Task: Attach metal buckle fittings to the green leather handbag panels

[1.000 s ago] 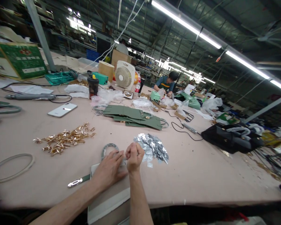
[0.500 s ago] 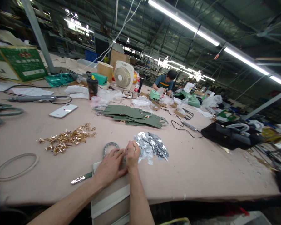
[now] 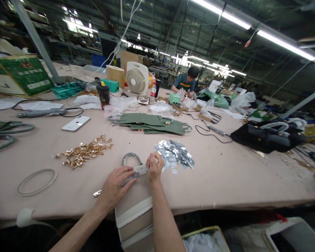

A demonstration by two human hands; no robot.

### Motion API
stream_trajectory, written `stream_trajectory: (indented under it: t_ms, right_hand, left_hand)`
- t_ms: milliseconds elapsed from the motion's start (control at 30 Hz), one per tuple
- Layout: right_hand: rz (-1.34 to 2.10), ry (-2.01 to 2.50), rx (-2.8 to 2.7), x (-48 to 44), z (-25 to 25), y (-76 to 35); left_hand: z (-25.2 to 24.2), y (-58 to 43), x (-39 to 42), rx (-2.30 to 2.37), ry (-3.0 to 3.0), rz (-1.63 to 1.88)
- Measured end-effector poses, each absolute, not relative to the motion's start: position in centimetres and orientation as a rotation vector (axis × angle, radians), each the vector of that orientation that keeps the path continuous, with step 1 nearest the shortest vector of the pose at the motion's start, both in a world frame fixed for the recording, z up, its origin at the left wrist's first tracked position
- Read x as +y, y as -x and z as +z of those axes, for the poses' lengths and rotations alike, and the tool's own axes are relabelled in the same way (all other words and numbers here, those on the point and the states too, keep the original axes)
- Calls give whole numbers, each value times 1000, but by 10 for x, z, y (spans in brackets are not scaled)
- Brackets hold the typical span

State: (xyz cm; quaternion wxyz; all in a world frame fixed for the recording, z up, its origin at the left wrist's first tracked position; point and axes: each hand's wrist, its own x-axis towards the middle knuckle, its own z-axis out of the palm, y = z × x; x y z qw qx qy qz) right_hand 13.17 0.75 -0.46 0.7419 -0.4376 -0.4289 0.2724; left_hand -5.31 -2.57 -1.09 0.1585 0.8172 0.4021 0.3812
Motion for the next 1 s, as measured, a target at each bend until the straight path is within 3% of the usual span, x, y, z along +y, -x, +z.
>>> stream_trajectory:
  t_ms: [567,1000]
  right_hand:
    - [794,830,-763,-14,27,-121]
    - [671,726,-754,-22,3,-88]
  left_hand:
    - [-15,48,-19,1171,-2318,971]
    - [-10,50,-18,1154,-2286,932]
